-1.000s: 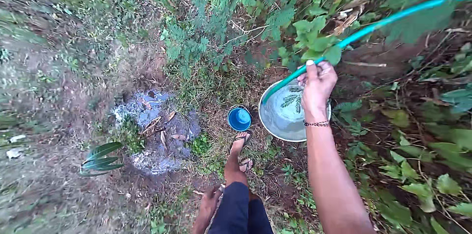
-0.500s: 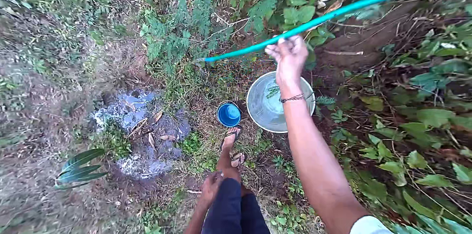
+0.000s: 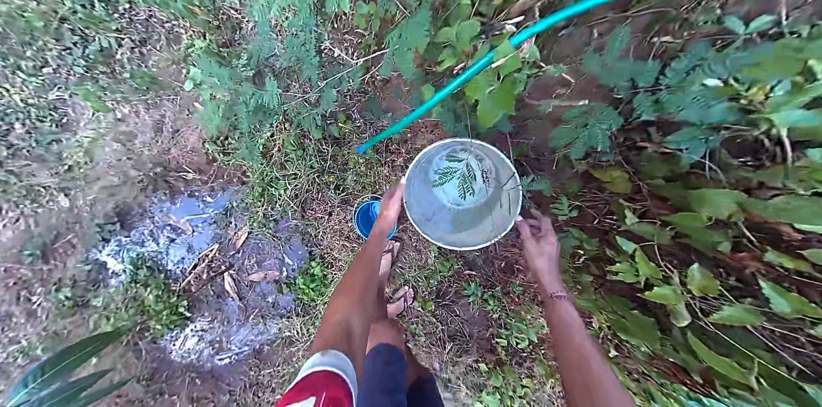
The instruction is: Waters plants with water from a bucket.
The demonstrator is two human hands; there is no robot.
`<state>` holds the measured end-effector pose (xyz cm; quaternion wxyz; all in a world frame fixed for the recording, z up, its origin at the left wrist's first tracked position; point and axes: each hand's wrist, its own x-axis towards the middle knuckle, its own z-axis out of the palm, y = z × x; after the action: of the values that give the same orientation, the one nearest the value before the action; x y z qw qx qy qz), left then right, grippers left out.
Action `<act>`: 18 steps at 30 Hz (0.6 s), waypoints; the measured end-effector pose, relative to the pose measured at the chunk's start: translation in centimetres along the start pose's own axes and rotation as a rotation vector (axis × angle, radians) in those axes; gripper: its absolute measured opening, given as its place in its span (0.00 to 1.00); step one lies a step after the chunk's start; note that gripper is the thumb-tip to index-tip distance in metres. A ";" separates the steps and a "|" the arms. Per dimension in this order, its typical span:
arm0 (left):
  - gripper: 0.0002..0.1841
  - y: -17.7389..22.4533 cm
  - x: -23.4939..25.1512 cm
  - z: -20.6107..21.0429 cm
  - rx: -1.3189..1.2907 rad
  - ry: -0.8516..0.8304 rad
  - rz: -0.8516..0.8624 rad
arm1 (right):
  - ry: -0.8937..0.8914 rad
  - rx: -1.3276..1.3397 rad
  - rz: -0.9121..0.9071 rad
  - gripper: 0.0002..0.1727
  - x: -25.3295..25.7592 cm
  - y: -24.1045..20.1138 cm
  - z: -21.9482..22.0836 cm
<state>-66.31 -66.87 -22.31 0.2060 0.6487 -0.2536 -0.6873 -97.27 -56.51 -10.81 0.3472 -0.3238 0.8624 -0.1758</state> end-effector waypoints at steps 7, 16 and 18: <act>0.29 0.2 3.0 -0.8 0.076 -0.228 -0.108 | -0.008 0.092 0.046 0.34 7.4 -0.3 2.7; 0.25 -1.5 3.3 -1.5 0.149 -0.232 -0.028 | -0.074 0.186 0.045 0.42 9.1 0.1 3.9; 0.25 -2.5 3.1 -1.2 0.140 -0.183 -0.044 | -0.057 0.284 0.022 0.42 8.4 0.6 4.3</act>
<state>-65.19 -66.87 -26.34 0.1209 0.6014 -0.3044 -0.7287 -99.10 -62.08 -18.19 0.4157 -0.2670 0.8221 -0.2831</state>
